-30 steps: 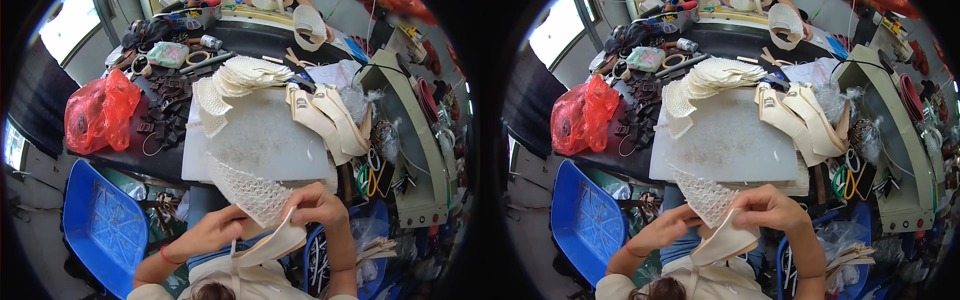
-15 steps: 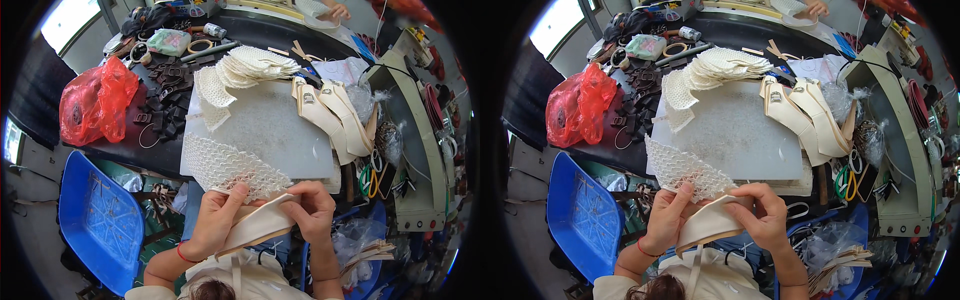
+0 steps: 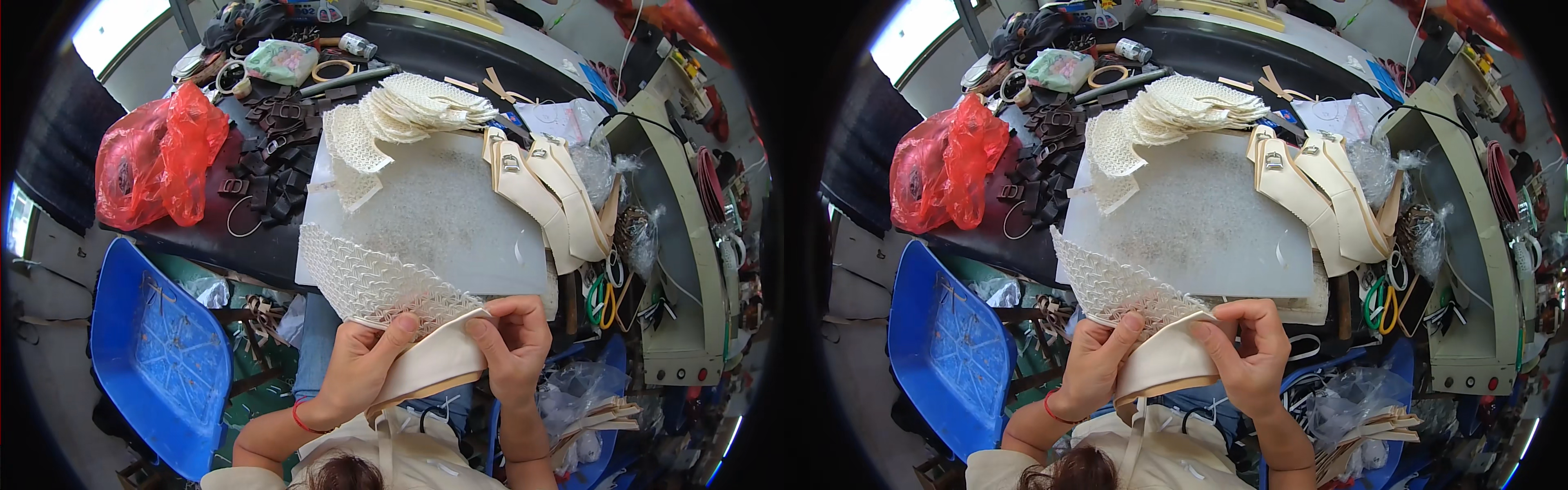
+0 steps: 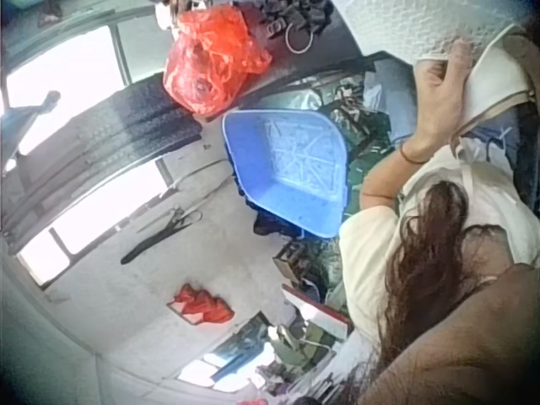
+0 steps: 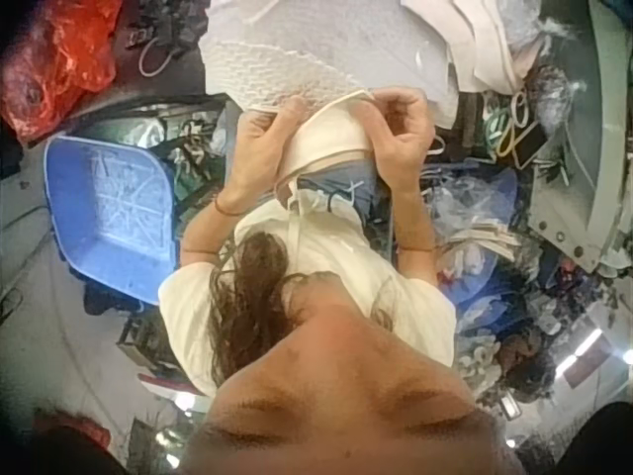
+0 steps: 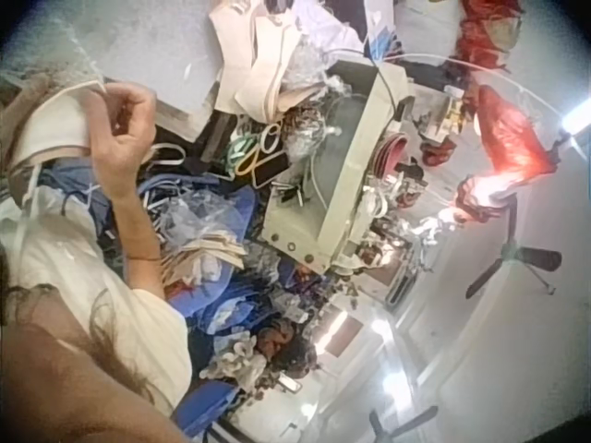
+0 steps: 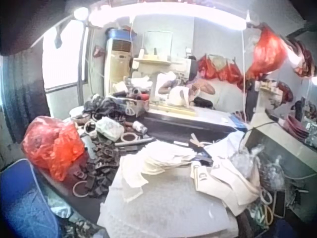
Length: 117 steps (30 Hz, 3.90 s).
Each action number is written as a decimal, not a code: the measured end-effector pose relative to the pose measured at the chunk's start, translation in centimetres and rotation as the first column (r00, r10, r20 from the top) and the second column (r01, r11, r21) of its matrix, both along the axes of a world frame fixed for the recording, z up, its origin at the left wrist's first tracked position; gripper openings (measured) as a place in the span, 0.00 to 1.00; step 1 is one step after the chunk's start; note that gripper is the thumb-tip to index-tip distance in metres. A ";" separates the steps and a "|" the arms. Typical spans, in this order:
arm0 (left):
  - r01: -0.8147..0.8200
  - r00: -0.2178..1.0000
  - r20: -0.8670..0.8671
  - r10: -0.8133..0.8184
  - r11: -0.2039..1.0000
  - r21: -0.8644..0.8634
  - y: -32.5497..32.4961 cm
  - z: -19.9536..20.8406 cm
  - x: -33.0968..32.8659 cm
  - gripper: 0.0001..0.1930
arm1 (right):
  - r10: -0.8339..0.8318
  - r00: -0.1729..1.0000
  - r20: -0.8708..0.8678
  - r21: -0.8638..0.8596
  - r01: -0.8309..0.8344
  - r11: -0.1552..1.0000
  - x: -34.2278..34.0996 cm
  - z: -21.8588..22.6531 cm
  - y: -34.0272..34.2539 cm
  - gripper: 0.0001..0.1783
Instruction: The person assembles white woven sandals by hand. They pick up a woven upper and a sole, align them, and press the components together to form a finished sandal. The person repeats this process for multiple units, placing the completed sandals on the table.
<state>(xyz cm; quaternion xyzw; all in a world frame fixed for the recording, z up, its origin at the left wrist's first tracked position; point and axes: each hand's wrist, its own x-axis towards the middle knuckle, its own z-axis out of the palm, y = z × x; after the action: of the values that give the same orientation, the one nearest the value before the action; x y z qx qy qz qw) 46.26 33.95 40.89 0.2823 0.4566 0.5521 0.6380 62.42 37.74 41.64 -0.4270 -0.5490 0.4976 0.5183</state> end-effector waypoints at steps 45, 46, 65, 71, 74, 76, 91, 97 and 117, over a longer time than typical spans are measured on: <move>0.600 0.783 0.018 -0.622 0.746 -0.289 1.0 3.5 -6.0 0.40 | 0.137 0.864 0.485 0.061 -0.190 0.980 -0.3 -0.8 -0.9 0.14; 0.601 0.792 0.032 -0.610 0.769 -0.216 0.8 3.4 -5.9 0.40 | 0.126 0.863 0.490 0.080 -0.188 0.979 -0.4 -0.8 -1.0 0.15; 0.608 0.642 -0.498 -0.582 0.783 -0.131 -0.8 3.4 -6.5 0.17 | 0.396 0.872 0.290 -0.190 -0.353 0.916 0.7 -1.0 -1.4 0.10; 0.598 0.593 -0.702 -0.395 0.799 0.056 -1.0 3.8 -6.9 0.15 | 0.580 0.795 0.180 -0.110 -0.569 0.815 0.3 0.3 -0.7 0.15; 0.289 0.484 -0.866 0.122 0.912 0.290 -2.4 6.5 -7.5 0.14 | 0.530 0.835 0.149 -0.188 -0.502 0.844 0.1 1.2 -0.6 0.15; 0.239 0.501 -0.862 0.079 0.944 0.226 -3.8 6.6 -8.3 0.15 | 0.402 0.915 0.020 -0.241 -0.386 0.890 -0.1 1.0 -1.2 0.13; -0.074 0.971 0.221 0.093 0.993 -0.092 -6.3 -2.0 -2.0 0.17 | 0.379 0.925 -0.025 -0.182 -0.377 0.908 -1.3 -0.6 -3.6 0.20; -0.140 0.985 0.094 0.141 0.990 -0.018 -7.1 -2.4 -1.8 0.16 | 0.367 0.882 -0.295 -0.549 -0.471 0.690 -0.5 -0.7 -3.1 0.15; 0.281 0.823 -0.564 0.073 0.810 0.515 3.4 5.9 -7.6 0.14 | 0.009 0.755 0.656 0.580 -0.512 0.633 0.5 9.8 5.9 0.12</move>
<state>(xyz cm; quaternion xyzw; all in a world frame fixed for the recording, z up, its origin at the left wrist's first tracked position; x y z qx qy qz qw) 38.66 37.30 46.84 0.6363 0.4163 0.5189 0.3905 62.89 43.63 51.45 -0.2267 -0.8927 0.1475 0.3605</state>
